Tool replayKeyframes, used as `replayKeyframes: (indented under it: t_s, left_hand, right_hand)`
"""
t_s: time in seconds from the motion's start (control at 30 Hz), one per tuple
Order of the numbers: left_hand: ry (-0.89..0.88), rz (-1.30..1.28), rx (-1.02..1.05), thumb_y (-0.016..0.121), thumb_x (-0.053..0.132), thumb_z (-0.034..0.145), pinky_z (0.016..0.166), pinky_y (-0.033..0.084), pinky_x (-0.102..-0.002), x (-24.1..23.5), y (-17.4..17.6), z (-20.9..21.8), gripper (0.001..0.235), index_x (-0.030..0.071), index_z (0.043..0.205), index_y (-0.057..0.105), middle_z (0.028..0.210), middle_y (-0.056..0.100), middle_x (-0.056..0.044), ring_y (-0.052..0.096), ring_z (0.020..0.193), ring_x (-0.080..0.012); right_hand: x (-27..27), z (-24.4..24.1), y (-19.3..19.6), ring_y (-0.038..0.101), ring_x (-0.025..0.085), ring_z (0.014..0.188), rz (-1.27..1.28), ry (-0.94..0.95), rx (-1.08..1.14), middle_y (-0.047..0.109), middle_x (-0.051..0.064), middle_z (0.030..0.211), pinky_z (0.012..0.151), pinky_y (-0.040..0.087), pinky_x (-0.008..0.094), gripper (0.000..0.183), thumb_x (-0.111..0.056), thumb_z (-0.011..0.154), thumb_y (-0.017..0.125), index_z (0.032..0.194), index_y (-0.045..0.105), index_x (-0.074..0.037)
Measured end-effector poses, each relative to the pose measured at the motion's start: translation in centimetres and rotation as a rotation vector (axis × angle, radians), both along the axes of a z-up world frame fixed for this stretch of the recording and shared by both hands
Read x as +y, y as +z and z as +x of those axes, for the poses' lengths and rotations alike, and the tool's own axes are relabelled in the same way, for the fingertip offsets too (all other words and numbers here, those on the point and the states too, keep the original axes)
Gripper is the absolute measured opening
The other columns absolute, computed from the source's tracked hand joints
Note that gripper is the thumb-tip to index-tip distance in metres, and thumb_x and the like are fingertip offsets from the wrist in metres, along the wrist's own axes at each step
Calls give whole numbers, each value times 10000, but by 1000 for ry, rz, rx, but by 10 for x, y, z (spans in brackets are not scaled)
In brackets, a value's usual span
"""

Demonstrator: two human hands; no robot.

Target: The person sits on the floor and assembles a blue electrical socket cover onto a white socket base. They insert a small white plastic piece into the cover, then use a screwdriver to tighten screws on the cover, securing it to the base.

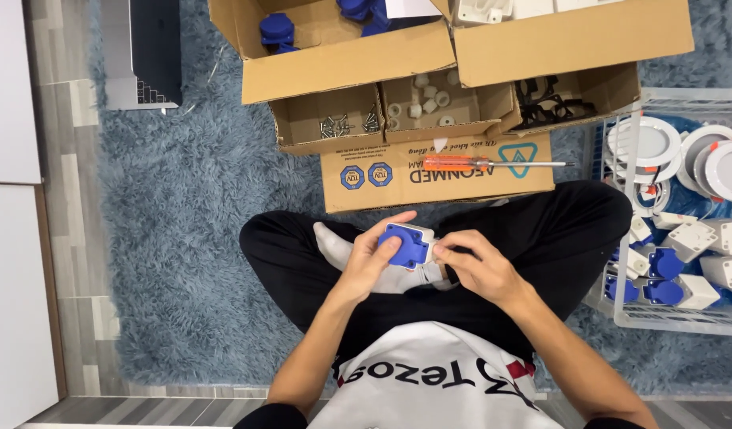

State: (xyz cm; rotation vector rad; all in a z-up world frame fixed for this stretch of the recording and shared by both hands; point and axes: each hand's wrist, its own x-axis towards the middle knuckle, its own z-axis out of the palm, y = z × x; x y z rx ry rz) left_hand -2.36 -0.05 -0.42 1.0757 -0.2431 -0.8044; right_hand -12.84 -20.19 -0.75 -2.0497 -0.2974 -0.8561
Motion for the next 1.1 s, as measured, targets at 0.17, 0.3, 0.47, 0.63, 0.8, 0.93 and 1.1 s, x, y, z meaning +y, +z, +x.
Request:
replayKeyframes:
  t_s: [0.17, 0.3, 0.47, 0.63, 0.8, 0.93, 1.1]
  left_hand:
    - [37, 63, -202, 732, 323, 1060, 898, 655, -378, 0, -19, -5, 624, 1, 1579, 605, 1228, 775, -160, 703, 1060, -163]
    - [48, 65, -246, 789, 352, 1025, 941, 639, -352, -3, -12, -8, 715, 28, 1622, 565, 1252, 765, -135, 690, 1099, -141]
    - [86, 6, -279, 837, 252, 983, 951, 634, -337, -13, -8, -14, 716, -23, 1588, 571, 1280, 737, -139, 698, 1132, -159]
    - [114, 41, -406, 863, 249, 973, 969, 625, -375, -22, 6, -15, 698, -12, 1560, 591, 1297, 689, -170, 682, 1166, -197]
    - [99, 102, -512, 960, 239, 864, 968, 622, -390, -27, 8, -9, 759, -28, 1491, 628, 1294, 665, -182, 709, 1168, -260]
    - [76, 112, -520, 987, 246, 830, 973, 622, -396, -28, 0, -3, 779, -17, 1478, 643, 1290, 667, -181, 712, 1179, -275]
    - [107, 136, -367, 871, 187, 955, 1012, 616, -412, -29, -15, 11, 654, -44, 1499, 591, 1326, 651, -179, 658, 1214, -255]
  right_hand:
    - [0, -6, -30, 757, 252, 838, 164, -73, 79, 771, 144, 1022, 768, 666, 386, 150, -46, 935, 836, 1063, 834, 34]
    - [1, -7, -42, 726, 280, 868, 258, -104, 123, 727, 153, 1034, 785, 625, 403, 277, -223, 1031, 762, 1141, 774, 31]
    - [3, 1, -38, 641, 312, 836, -53, -240, 125, 607, 131, 1023, 708, 570, 410, 400, -406, 1167, 443, 1126, 607, -44]
    - [3, 9, -26, 560, 292, 707, -159, -329, 158, 539, 87, 889, 632, 522, 381, 398, -300, 1200, 358, 1000, 608, -63]
    - [5, 12, -8, 531, 288, 590, 167, -245, 432, 474, 85, 696, 577, 475, 377, 483, -243, 1214, 254, 877, 561, -83]
    - [-7, 9, -13, 559, 326, 598, 160, -243, 492, 510, 125, 682, 586, 487, 399, 449, -210, 1217, 324, 864, 570, -79]
    - [-38, 23, 2, 711, 386, 946, -176, -274, 324, 697, 150, 1006, 852, 575, 454, 184, -218, 1136, 652, 1057, 704, -61]
